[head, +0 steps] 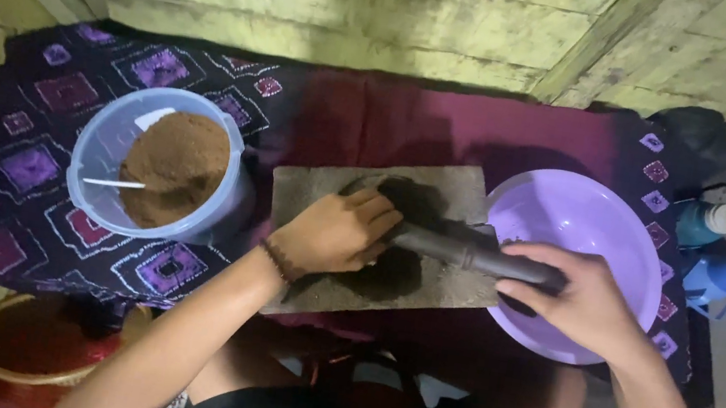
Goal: The person uses a pestle to grind brown powder in a stone mortar and then scoops the ground powder with a spoon into a purple bowl. The task is performed repeatedly in small batches.
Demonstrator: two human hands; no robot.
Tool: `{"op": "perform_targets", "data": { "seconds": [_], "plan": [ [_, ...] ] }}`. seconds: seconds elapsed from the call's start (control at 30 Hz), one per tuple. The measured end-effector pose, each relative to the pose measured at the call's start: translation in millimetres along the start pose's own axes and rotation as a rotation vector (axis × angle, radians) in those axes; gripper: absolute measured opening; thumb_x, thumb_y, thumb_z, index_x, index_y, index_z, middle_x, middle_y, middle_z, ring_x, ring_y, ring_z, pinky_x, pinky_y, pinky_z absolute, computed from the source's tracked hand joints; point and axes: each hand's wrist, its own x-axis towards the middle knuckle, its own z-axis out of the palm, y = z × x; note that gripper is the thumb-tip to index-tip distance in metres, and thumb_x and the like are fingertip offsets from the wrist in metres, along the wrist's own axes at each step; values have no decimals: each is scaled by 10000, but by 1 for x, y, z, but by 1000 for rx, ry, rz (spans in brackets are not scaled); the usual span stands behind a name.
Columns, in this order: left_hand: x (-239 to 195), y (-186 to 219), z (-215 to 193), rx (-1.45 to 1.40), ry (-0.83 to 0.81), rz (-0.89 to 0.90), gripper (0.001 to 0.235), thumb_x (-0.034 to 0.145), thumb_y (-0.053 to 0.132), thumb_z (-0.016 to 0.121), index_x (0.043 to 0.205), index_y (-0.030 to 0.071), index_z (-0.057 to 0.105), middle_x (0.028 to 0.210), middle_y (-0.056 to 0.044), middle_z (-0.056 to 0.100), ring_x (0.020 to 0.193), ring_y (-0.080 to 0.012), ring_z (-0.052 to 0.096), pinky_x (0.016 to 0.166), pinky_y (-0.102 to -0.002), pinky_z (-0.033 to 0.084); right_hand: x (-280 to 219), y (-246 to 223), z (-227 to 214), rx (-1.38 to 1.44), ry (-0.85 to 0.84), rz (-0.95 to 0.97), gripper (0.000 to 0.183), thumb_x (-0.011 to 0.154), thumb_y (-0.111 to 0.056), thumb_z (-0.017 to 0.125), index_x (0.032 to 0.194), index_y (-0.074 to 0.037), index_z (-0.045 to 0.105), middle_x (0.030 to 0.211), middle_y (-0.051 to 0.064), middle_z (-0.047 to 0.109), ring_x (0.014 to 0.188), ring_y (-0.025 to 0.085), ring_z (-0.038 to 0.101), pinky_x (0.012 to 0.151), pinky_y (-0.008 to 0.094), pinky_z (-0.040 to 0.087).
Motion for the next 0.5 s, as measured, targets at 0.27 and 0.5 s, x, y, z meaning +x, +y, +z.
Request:
{"op": "perform_targets", "data": {
  "seconds": [0.27,0.5],
  "plan": [
    [-11,20,-39,120,-82,-105,369,905,257,723,1190,24,707,1046,-109,702,1043,-285,700,738,-314,606,18,-44,3,-599,-218,-316,380,942,-428,645,1239,-203,725,937,193,792,803,393,790,745,521,639],
    [-29,14,-57,234,-86,-146,407,873,310,720,1203,72,712,1047,-69,708,1038,-250,709,724,-300,609,31,-62,13,-746,-340,-135,480,1059,-503,388,1412,-248,590,1262,254,666,809,315,810,690,375,669]
  ]
}}
